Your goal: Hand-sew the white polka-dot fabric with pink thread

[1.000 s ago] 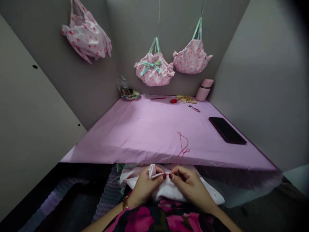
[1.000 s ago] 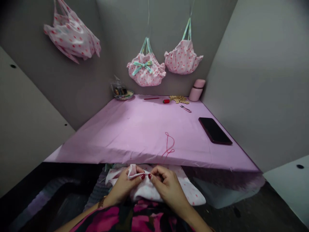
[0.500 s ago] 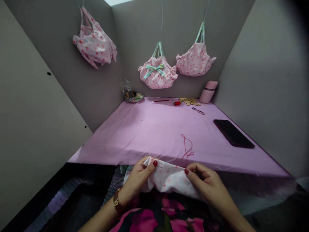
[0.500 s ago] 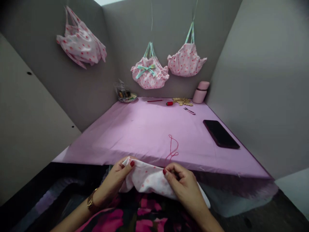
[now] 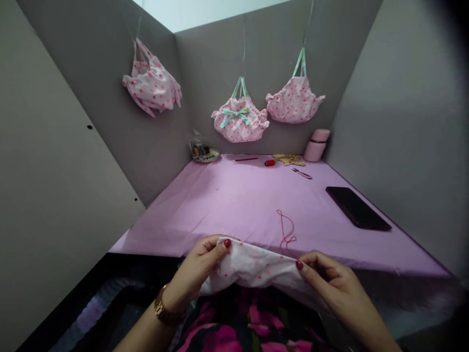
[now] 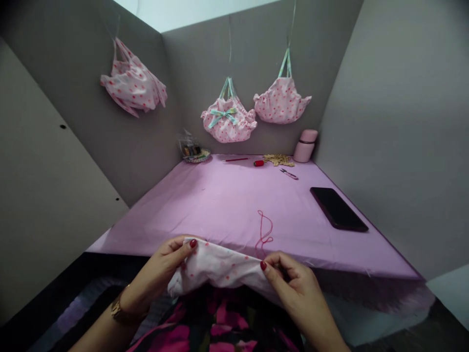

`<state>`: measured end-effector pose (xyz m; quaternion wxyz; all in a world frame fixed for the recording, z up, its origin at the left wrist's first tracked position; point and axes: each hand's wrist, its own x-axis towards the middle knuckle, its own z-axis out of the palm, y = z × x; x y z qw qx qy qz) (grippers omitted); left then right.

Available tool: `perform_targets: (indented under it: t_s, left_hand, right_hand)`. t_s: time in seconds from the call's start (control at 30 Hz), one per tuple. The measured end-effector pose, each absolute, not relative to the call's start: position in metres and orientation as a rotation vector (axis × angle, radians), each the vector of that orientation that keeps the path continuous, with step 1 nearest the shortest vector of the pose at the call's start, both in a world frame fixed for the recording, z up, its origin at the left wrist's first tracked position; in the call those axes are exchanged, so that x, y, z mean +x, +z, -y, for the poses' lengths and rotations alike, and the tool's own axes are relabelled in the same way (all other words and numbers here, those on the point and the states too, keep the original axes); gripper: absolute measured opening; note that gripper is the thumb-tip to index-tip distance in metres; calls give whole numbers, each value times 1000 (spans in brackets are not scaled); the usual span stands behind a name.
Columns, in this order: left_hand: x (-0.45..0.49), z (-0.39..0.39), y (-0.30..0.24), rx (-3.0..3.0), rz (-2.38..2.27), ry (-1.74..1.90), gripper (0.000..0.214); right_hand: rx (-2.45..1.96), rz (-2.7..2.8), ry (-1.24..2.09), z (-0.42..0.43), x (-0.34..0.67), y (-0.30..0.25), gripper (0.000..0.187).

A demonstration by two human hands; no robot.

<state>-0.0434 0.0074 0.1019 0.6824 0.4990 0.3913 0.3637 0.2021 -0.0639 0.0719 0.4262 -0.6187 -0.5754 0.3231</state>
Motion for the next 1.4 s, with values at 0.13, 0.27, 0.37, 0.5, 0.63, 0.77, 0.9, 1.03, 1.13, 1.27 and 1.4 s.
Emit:
perform_targets:
  t_s: [0.13, 0.27, 0.37, 0.5, 0.63, 0.77, 0.9, 1.03, 1.13, 1.27, 1.4]
  left_hand:
    - [-50, -5, 107, 1047, -856, 735, 23]
    - [-50, 2, 108, 1040, -814, 674, 24]
    - [-43, 10, 107, 985, -786, 699, 23]
    - [-33, 14, 99, 1004, -712, 714, 30]
    - [-28, 13, 94, 1163, -702, 701, 42]
    - [-26, 12, 93, 1270, -802, 735, 28]
    - [-28, 12, 93, 1240, -814, 664, 21]
    - [-29, 12, 97, 1295, -792, 686, 25]
    - [-26, 14, 103, 1235, -805, 678, 26]
    - [-18, 17, 99, 1082, -782, 670, 25]
    - [-12, 18, 85, 1113, -730, 646, 27]
  right_hand:
    - [-1549, 1442, 819, 68, 201, 73, 25]
    - [-1555, 1461, 803, 70, 199, 72, 24]
    - [-1540, 1491, 815, 71, 194, 76, 26]
    - [-1574, 1562, 781, 72, 188, 83, 28]
    - [-1583, 1636, 754, 74, 186, 85, 28]
    - [-1575, 1672, 733, 75, 185, 86, 28]
    - [-1585, 1690, 722, 77, 185, 89, 29]
    - [-1590, 1683, 717, 79, 184, 92, 30]
    - [-1580, 1700, 720, 78, 182, 91, 29]
    - [-1525, 1745, 759, 77, 177, 87, 28]
    - [-1486, 1753, 792, 76, 171, 84, 27]
